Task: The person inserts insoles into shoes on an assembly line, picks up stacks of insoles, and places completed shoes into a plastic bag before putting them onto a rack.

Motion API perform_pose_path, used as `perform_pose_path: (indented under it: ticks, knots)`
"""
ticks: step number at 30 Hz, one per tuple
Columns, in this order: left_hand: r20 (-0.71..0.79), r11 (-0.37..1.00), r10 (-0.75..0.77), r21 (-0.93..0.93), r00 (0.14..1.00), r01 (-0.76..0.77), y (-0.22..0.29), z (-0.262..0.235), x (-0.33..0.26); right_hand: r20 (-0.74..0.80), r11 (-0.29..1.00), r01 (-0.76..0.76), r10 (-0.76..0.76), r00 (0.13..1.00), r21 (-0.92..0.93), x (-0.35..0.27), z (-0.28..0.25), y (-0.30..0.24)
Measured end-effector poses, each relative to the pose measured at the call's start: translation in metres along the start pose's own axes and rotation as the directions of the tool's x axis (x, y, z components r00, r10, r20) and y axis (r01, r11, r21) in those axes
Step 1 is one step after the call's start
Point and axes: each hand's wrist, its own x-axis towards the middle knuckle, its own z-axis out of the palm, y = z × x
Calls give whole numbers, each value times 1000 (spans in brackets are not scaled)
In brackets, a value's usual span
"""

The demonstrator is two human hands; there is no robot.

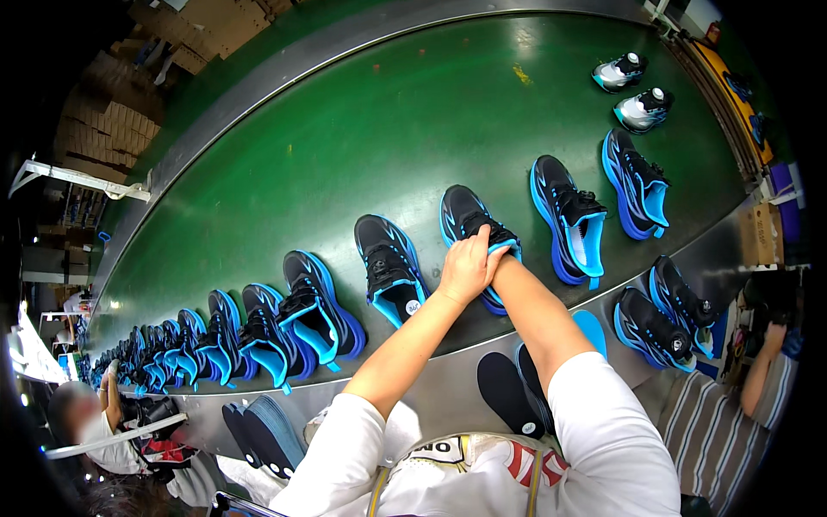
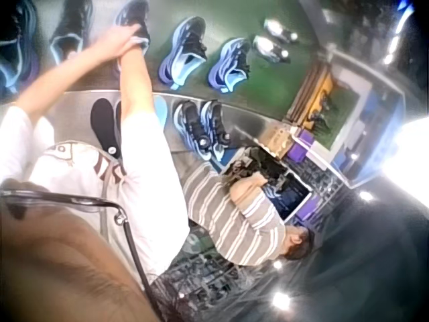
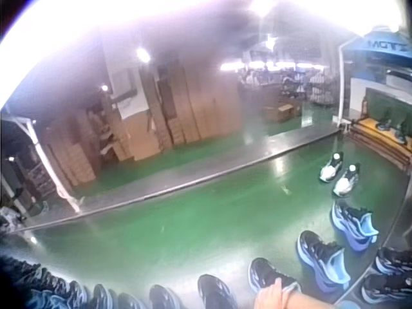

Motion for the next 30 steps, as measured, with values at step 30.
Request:
perform_pose_path:
  ticks: [30]
  knots:
    - [62, 973, -225, 70, 972, 221, -16, -16, 26, 448, 951, 186, -57, 892, -249, -108, -84, -34]
